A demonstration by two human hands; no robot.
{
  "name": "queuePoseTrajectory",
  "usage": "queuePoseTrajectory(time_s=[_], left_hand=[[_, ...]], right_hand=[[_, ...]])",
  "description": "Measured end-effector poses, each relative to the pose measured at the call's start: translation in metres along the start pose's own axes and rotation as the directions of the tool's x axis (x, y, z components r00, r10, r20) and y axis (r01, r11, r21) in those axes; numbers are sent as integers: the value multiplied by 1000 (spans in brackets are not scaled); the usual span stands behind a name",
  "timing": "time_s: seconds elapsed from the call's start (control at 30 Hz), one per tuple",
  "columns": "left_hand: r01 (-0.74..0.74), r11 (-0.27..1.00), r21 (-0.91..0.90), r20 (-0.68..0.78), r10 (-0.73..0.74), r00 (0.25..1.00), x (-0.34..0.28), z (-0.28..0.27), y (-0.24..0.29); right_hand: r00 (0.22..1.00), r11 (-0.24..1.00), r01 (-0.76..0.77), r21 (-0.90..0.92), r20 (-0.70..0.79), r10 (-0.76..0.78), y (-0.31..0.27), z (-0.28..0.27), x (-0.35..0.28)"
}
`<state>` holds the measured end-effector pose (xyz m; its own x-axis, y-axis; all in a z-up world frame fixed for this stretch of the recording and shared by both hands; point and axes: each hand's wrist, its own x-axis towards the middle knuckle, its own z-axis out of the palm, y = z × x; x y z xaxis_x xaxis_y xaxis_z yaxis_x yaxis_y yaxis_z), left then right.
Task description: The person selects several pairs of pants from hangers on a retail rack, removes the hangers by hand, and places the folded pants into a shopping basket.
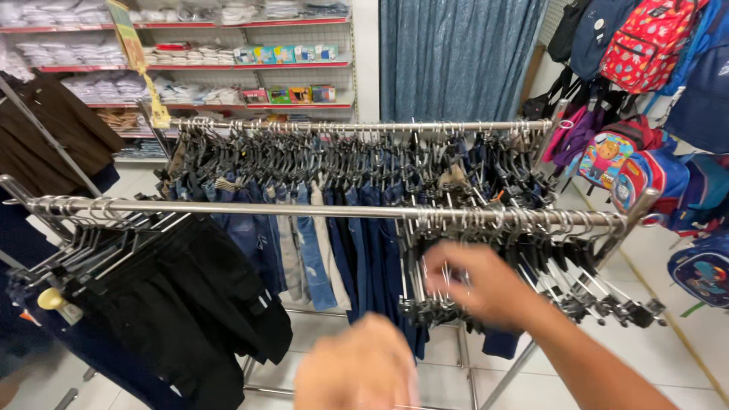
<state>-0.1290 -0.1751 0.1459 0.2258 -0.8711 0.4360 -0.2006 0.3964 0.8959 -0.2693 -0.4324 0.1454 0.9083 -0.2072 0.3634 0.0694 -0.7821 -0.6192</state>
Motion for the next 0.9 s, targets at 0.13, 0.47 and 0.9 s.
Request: queuePoseTrajectory(time_s=[0.13,0.47,0.9], left_hand=[[30,994,104,-211,-7,978,97,-9,-85],[-78,307,949,68,45,997,211,-31,-156],[-140,428,893,139,34,990,237,-64,-165]], right_hand=[[965,844,-257,-472,-82,248,50,-22,76],[958,751,-250,-612,-45,282,86,-13,96],[927,795,-325,-513,-3,376,68,-22,93]])
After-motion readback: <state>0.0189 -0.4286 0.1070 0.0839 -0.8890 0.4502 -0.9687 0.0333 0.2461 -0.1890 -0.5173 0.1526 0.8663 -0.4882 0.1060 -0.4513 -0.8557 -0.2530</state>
